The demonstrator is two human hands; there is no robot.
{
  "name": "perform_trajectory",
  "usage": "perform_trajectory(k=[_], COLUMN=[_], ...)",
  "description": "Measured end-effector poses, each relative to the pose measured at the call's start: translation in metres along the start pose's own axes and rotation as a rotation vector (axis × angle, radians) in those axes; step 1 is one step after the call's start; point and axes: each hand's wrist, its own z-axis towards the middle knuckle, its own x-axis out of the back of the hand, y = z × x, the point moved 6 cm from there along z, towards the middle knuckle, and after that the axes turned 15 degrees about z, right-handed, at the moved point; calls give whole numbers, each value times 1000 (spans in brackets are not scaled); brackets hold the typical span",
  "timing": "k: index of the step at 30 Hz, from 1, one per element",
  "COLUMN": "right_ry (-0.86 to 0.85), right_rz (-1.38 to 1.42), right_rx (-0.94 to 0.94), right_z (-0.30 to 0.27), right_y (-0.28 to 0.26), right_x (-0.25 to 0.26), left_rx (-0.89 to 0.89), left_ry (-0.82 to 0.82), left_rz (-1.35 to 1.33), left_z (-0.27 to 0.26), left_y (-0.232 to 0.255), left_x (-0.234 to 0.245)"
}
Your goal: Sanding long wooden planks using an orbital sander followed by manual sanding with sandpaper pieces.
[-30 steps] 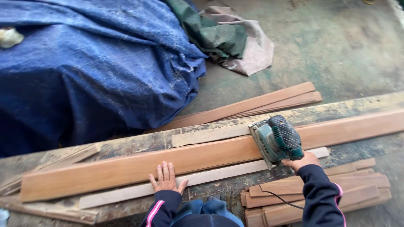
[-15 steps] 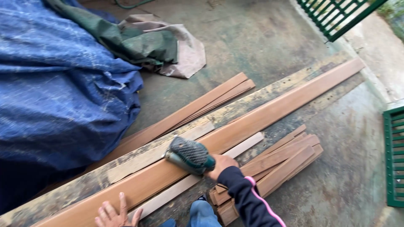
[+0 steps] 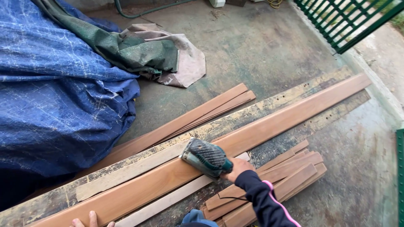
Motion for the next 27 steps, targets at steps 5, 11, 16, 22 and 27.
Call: perform_trajectory(k=[5,11,16,22,27], right_ry=[63,125,244,332,317], right_rz=[27,42,142,325,352], right_rx=[-44,-29,-162,-265,-275], right_z=[44,93,132,156,161], right_y=[83,171,246,307,328], right_x=[53,125,178,222,236], left_rx=[-80,-32,290,345,403], left_ry=[254,197,-273,-388,-577], left_rz=[-29,-92,-139,-119,-100], left_z=[46,52,51,40,46], left_y=[-16,-1,-12,-15,-22], left_x=[73,101,90,69,75])
